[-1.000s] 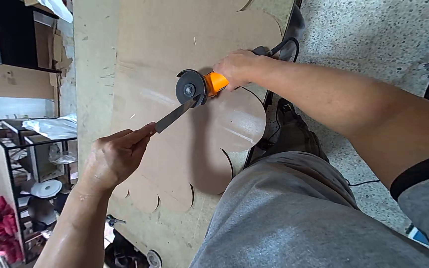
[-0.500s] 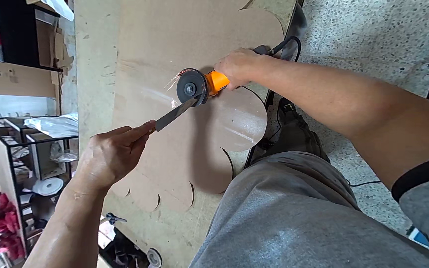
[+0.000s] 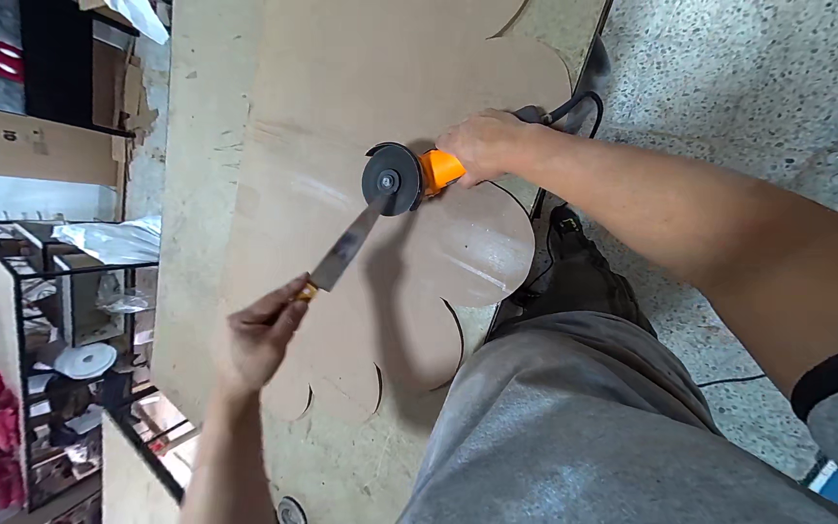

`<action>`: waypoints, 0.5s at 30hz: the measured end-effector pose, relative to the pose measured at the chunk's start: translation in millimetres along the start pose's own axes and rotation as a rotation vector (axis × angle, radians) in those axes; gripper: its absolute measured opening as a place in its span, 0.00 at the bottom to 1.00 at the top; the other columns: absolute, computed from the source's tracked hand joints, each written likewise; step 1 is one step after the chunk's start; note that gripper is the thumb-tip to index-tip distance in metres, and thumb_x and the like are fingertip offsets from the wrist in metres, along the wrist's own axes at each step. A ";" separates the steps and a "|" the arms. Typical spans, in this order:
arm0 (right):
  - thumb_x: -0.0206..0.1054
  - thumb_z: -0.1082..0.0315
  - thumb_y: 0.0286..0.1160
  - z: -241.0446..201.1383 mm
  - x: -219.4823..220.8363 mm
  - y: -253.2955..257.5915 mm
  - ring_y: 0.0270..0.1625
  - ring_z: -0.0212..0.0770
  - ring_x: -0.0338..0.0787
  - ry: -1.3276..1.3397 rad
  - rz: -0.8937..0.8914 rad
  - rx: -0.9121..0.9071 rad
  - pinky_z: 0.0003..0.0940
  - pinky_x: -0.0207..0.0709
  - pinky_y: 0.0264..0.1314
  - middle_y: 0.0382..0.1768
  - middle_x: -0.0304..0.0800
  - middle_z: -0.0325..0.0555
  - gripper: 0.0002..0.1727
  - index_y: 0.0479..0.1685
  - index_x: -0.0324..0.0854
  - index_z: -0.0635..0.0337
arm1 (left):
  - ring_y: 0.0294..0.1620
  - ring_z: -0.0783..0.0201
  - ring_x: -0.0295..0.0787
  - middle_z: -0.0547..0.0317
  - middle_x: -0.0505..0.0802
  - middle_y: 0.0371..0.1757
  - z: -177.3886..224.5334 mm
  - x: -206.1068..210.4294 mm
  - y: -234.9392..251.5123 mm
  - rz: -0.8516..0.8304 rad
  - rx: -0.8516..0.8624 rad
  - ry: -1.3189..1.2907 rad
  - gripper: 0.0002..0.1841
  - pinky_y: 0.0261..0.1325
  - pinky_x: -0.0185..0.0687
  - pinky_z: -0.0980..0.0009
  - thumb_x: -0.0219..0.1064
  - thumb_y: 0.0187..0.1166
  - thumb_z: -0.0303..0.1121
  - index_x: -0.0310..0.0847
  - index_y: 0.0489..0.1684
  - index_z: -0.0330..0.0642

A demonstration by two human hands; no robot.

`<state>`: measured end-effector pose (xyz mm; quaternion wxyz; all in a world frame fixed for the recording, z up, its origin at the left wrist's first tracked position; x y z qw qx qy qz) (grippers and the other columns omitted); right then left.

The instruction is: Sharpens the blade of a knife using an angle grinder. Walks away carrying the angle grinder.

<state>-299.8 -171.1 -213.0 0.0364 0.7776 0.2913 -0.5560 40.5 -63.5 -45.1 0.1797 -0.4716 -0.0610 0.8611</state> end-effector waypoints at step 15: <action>0.79 0.47 0.64 -2.1 2.1 7.0 0.56 0.57 0.92 -0.068 -0.041 0.034 0.64 0.83 0.53 0.56 0.90 0.51 0.32 0.67 0.78 0.51 | 0.15 0.71 0.70 0.59 0.89 0.29 -76.3 75.5 -4.5 -0.013 -0.117 -0.559 0.19 0.16 0.65 0.77 0.64 0.86 0.33 0.87 0.73 0.50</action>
Point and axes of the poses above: each hand's wrist, its own y-axis towards the middle knuckle, its own x-axis out of the palm, z = x × y, the point moved 9 cm from there along y, towards the middle knuckle
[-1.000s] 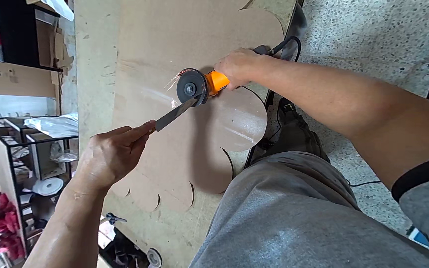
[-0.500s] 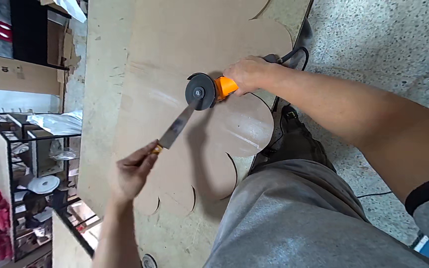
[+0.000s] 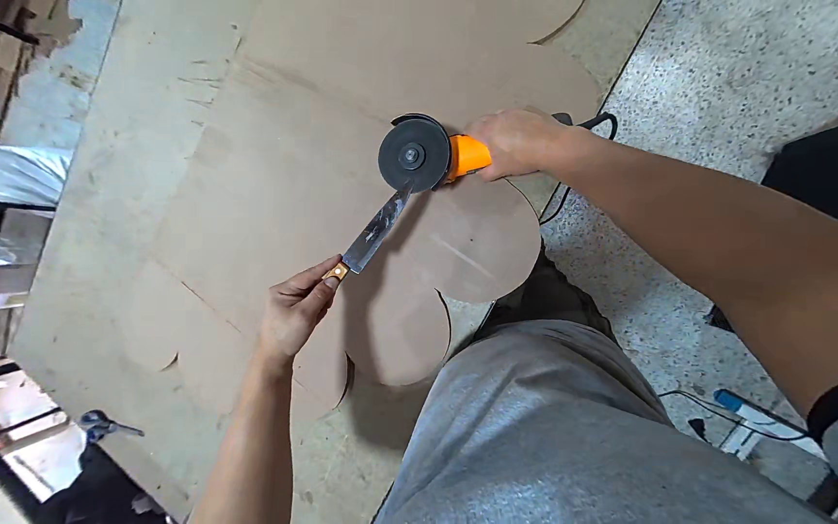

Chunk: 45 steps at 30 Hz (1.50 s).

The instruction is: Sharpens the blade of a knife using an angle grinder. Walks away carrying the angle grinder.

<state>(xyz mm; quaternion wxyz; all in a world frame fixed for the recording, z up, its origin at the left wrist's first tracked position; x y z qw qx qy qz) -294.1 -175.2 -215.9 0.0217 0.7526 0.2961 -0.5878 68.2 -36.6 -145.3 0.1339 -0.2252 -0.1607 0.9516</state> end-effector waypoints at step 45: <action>0.79 0.47 0.64 -1.6 -0.7 3.7 0.58 0.55 0.91 -0.003 -0.011 0.017 0.62 0.82 0.57 0.57 0.89 0.49 0.32 0.66 0.78 0.50 | 0.12 0.69 0.66 0.58 0.86 0.23 24.6 -15.3 11.1 -0.067 -0.139 0.130 0.18 0.13 0.59 0.76 0.64 0.87 0.31 0.89 0.71 0.55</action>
Point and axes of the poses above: each hand's wrist, its own y-axis towards the middle knuckle, its own x-axis out of the palm, z = x × y, the point moved 9 cm from there along y, towards the middle knuckle
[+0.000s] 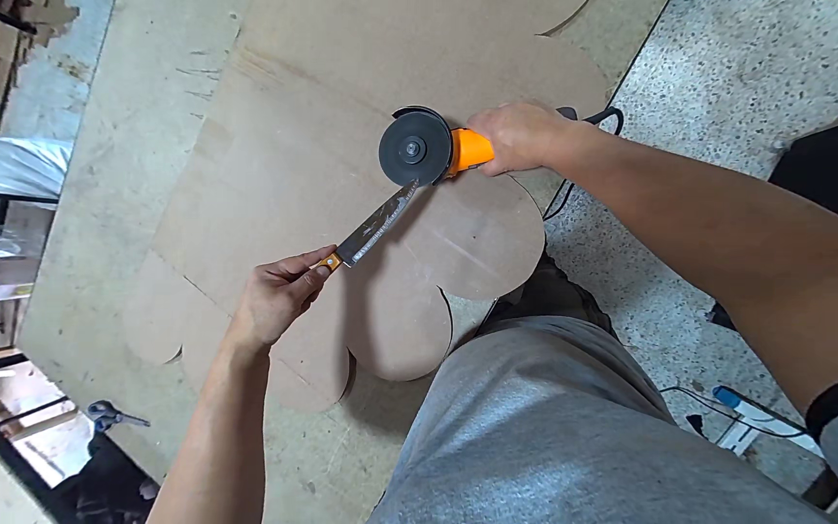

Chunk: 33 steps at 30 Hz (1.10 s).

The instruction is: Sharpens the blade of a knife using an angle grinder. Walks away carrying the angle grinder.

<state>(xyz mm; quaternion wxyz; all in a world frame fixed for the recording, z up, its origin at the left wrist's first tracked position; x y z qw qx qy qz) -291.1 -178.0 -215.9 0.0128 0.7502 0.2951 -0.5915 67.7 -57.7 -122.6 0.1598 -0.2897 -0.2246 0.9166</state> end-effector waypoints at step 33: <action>0.78 0.47 0.65 -1.3 -1.3 1.6 0.58 0.56 0.91 0.002 0.013 -0.014 0.62 0.82 0.56 0.57 0.89 0.50 0.31 0.65 0.78 0.52 | 0.12 0.70 0.65 0.58 0.86 0.23 6.9 -5.8 -2.9 0.001 0.001 -0.017 0.18 0.12 0.58 0.77 0.63 0.87 0.30 0.88 0.72 0.53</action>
Point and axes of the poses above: each hand's wrist, its own y-axis towards the middle knuckle, its own x-axis out of the palm, z = x × y, the point moved 9 cm from there along y, towards the middle knuckle
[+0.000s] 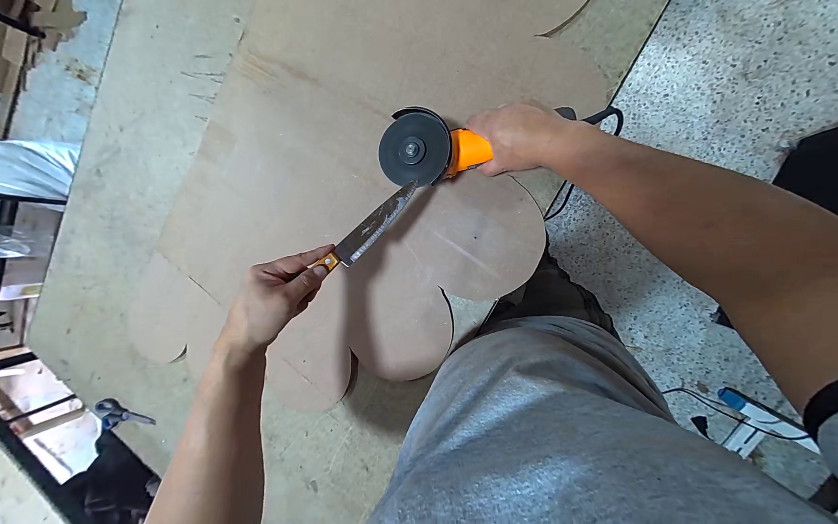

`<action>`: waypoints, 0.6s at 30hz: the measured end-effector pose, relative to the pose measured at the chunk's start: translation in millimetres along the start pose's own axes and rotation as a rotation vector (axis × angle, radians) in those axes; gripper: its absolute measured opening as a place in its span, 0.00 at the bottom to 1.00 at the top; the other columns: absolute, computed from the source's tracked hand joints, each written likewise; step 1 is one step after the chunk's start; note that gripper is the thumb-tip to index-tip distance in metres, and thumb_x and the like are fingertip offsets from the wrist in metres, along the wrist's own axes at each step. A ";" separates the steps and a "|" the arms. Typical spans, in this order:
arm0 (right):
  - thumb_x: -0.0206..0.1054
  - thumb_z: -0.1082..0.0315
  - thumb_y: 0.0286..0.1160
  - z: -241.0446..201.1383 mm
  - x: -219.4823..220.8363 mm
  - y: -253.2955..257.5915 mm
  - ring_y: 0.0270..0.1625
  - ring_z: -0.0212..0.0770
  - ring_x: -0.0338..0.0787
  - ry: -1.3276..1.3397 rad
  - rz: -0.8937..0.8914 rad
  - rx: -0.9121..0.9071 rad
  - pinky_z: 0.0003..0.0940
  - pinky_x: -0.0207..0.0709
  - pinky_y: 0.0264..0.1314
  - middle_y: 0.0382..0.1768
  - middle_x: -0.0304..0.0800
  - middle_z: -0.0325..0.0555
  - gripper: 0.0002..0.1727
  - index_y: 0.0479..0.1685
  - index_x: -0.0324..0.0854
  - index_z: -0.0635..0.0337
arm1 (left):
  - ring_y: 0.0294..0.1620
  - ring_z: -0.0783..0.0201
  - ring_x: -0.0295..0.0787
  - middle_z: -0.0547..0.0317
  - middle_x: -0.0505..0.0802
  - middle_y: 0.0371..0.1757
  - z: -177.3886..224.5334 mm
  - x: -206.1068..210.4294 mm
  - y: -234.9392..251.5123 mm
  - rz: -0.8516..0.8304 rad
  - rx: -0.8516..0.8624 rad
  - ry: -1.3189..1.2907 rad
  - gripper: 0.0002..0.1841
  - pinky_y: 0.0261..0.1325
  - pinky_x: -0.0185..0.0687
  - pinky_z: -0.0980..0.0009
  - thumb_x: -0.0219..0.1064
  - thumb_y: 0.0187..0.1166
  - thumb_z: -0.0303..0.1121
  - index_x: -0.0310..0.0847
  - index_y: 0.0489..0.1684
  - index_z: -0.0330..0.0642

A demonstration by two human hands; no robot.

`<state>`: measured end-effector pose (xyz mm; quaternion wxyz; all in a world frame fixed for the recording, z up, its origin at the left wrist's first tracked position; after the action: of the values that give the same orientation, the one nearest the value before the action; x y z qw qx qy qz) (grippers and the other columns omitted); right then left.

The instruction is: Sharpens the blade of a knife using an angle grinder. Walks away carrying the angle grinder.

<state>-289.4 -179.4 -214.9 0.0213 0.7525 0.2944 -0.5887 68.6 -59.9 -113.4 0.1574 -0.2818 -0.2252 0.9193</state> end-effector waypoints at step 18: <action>0.79 0.47 0.65 0.3 0.2 0.2 0.59 0.57 0.91 0.021 0.000 0.006 0.65 0.82 0.57 0.57 0.90 0.50 0.32 0.66 0.78 0.51 | 0.51 0.52 0.89 0.44 0.89 0.57 -3.4 30.6 -40.4 0.395 0.534 0.732 0.22 0.51 0.86 0.53 0.63 0.85 0.30 0.84 0.76 0.60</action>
<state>-289.5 -179.6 -215.3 0.0157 0.7587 0.2929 -0.5817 52.9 -11.7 -109.3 0.1158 -0.5733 0.1457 0.7979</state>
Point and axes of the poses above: each hand's wrist, its own y-axis towards the middle knuckle, its own x-axis out of the palm, z = x × y, the point moved 9 cm from there along y, towards the middle knuckle
